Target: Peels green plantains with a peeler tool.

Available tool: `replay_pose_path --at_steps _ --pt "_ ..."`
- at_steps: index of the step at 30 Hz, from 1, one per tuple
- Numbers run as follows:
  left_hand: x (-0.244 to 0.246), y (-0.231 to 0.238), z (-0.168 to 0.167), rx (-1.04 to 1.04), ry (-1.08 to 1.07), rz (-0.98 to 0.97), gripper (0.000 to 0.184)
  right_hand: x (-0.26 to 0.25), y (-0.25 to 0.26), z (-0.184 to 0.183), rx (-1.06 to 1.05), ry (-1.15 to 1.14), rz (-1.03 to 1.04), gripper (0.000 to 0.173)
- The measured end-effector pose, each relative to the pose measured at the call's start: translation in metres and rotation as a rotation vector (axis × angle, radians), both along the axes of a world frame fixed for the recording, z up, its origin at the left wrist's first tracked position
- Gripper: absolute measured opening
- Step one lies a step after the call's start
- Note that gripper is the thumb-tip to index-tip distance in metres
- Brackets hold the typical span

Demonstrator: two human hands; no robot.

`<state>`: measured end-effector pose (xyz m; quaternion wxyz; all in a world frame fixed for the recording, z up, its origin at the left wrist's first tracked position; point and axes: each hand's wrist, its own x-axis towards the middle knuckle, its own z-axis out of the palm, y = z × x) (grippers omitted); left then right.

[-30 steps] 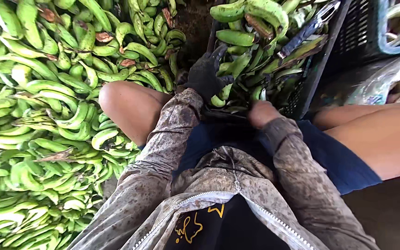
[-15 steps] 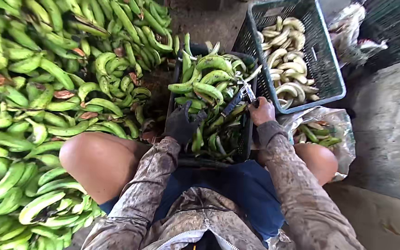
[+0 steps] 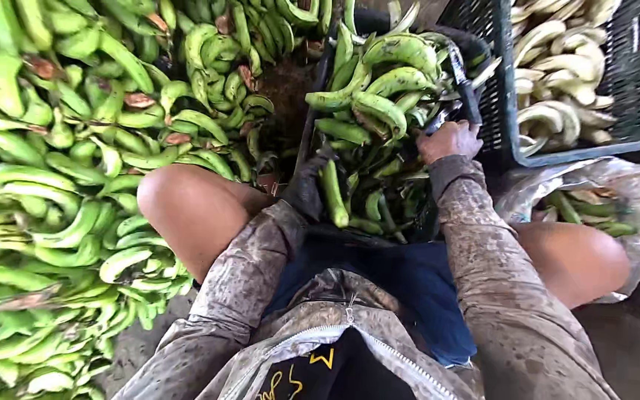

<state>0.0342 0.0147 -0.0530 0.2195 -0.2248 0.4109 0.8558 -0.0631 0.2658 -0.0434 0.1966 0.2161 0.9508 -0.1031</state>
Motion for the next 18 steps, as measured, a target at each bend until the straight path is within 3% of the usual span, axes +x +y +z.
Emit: replay_pose_path --at_steps 2,4,6,10,12,15,18 --pt "0.013 0.016 -0.006 -0.079 -0.103 -0.086 0.037 0.001 -0.006 -0.006 -0.006 0.019 -0.049 0.076" --pt "0.014 0.024 -0.009 -0.140 -0.036 -0.019 0.030 0.003 -0.004 -0.004 -0.055 0.038 -0.122 0.074" --pt "0.007 0.018 -0.007 -0.132 0.044 0.062 0.042 0.003 0.002 0.003 -0.122 0.052 -0.228 0.072" --pt "0.006 0.007 0.007 0.106 -0.035 0.067 0.032 0.004 0.019 0.011 -0.358 0.038 -0.416 0.066" --pt "0.016 0.017 0.002 0.112 -0.067 0.051 0.034 0.016 0.026 0.023 -0.435 0.055 -0.415 0.065" --pt "0.032 0.029 0.003 -0.154 -0.086 0.074 0.037 0.052 0.030 0.042 -0.494 0.090 -0.290 0.058" --pt "0.025 0.017 -0.018 -0.461 0.040 0.072 0.051 0.089 0.029 0.047 -0.739 0.181 -0.283 0.052"
